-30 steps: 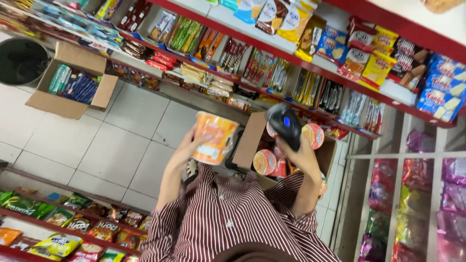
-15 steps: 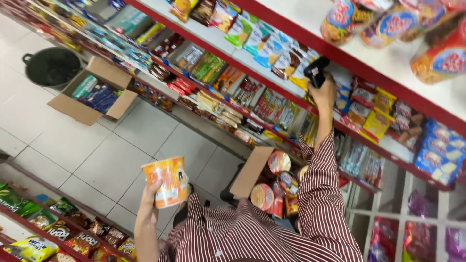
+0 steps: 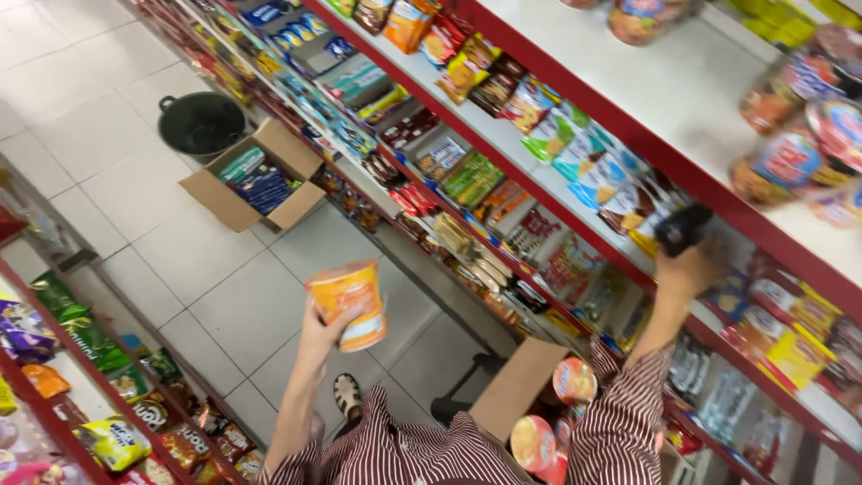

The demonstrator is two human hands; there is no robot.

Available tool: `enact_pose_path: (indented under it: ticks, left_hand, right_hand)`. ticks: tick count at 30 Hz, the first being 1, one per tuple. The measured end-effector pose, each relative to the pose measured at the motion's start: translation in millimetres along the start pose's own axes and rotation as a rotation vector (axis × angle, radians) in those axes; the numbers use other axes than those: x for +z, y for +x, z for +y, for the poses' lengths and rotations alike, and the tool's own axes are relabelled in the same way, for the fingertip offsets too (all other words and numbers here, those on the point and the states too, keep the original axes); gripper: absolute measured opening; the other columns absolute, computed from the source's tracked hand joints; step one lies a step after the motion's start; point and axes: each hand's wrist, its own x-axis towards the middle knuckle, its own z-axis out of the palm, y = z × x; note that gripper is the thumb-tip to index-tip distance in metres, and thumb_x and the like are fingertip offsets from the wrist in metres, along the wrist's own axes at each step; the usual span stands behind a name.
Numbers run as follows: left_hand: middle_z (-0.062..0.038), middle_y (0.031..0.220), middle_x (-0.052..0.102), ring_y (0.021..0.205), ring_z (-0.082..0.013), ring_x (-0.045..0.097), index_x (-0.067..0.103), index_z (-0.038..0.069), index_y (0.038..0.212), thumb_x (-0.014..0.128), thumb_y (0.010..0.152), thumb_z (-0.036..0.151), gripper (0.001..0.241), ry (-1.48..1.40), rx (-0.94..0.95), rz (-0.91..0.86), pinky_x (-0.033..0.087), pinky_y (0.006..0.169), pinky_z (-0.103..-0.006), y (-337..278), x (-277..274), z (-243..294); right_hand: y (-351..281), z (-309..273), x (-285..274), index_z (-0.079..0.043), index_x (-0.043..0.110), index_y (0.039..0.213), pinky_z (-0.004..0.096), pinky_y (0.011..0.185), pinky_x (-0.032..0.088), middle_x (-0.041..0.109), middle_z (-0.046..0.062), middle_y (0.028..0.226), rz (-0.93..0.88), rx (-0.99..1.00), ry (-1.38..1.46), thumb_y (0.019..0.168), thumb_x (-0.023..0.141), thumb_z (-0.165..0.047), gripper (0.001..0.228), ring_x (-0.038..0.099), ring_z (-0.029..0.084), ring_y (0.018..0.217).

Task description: Wipe down grocery store shelves and organize instant noodle cups.

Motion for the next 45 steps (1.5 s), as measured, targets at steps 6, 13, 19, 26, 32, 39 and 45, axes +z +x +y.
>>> enact_pose_path:
  ticks: [6, 13, 19, 26, 32, 39, 45]
  left_hand:
    - [-0.012, 0.129, 0.064, 0.116, -0.0203, 0.068, 0.040, 0.003, 0.138, 0.092, 0.070, 0.015, 0.087, -0.024, 0.396, -0.132, 0.058, 0.100, -0.0383, 55.0, 19.4, 112.8]
    - [-0.015, 0.143, 0.057, 0.135, -0.0237, 0.059, 0.034, 0.001, 0.150, 0.100, 0.065, 0.024, 0.110, 0.230, 0.728, -0.135, 0.047, 0.116, -0.0383, 92.3, 31.0, 179.6]
    - [-0.016, 0.151, 0.045, 0.142, -0.0243, 0.051, 0.013, 0.001, 0.160, 0.100, 0.063, 0.029, 0.133, 0.102, 0.803, -0.204, 0.042, 0.121, -0.0395, 124.2, 43.2, 195.7]
    - [-0.017, 0.150, 0.047, 0.143, -0.0256, 0.052, 0.028, 0.004, 0.150, 0.100, 0.068, 0.026, 0.111, 0.037, 0.816, -0.164, 0.046, 0.122, -0.0406, 200.4, 40.3, 199.4]
    - [-0.019, 0.151, 0.045, 0.141, -0.0297, 0.052, 0.032, 0.008, 0.148, 0.098, 0.068, 0.029, 0.106, 0.037, 0.881, -0.273, 0.047, 0.118, -0.0426, 277.2, 57.3, 239.6]
    - [-0.018, 0.154, 0.039, 0.140, -0.0359, 0.051, 0.040, 0.016, 0.152, 0.099, 0.073, 0.031, 0.099, 0.429, 1.281, -0.304, 0.047, 0.118, -0.0442, 348.7, 92.9, 362.3]
    - [-0.020, 0.161, 0.039, 0.151, -0.0310, 0.047, 0.017, 0.003, 0.163, 0.096, 0.076, 0.031, 0.121, 0.126, 0.871, -0.753, 0.040, 0.128, -0.0449, 406.3, 133.0, 392.6]
  right_hand:
    - [3.1, -188.4, -157.7, -0.007, 0.067, 0.139, 0.057, 0.098, 0.047, 0.063, 0.028, 0.131, -0.408, 0.251, 0.160, 0.089, 0.082, -0.048, 0.066, 0.061, 0.048, 0.117]
    - [-33.2, -392.5, -183.6, -0.006, 0.039, 0.156, 0.039, 0.113, 0.049, 0.060, 0.012, 0.144, -0.928, -0.162, 1.354, 0.094, 0.070, -0.037, 0.076, 0.060, 0.024, 0.131]
    - [-61.7, -497.0, -147.1, -0.005, 0.001, 0.165, 0.048, 0.124, 0.034, 0.021, 0.020, 0.167, -0.858, -0.239, 1.741, 0.078, 0.088, -0.024, 0.124, 0.032, 0.032, 0.153]
    - [-44.5, -580.3, -91.4, -0.011, 0.010, 0.156, 0.051, 0.128, 0.031, 0.026, 0.024, 0.163, -0.164, -0.290, 1.534, 0.065, 0.095, -0.013, 0.124, 0.035, 0.036, 0.153]
    - [8.0, -618.3, -34.7, -0.015, 0.021, 0.156, 0.048, 0.124, 0.044, 0.036, 0.020, 0.164, 0.118, -0.178, 1.550, 0.082, 0.086, -0.033, 0.100, 0.047, 0.032, 0.147]
    - [127.3, -606.0, -48.4, -0.009, 0.027, 0.164, 0.048, 0.102, 0.053, 0.047, 0.015, 0.153, -0.265, 0.349, 2.185, 0.088, 0.071, -0.065, 0.105, 0.056, 0.031, 0.131]
    - [167.6, -604.8, -35.1, -0.007, 0.033, 0.162, 0.045, 0.093, 0.058, 0.055, 0.014, 0.149, -0.253, 0.661, 2.246, 0.096, 0.054, -0.073, 0.095, 0.064, 0.030, 0.124]
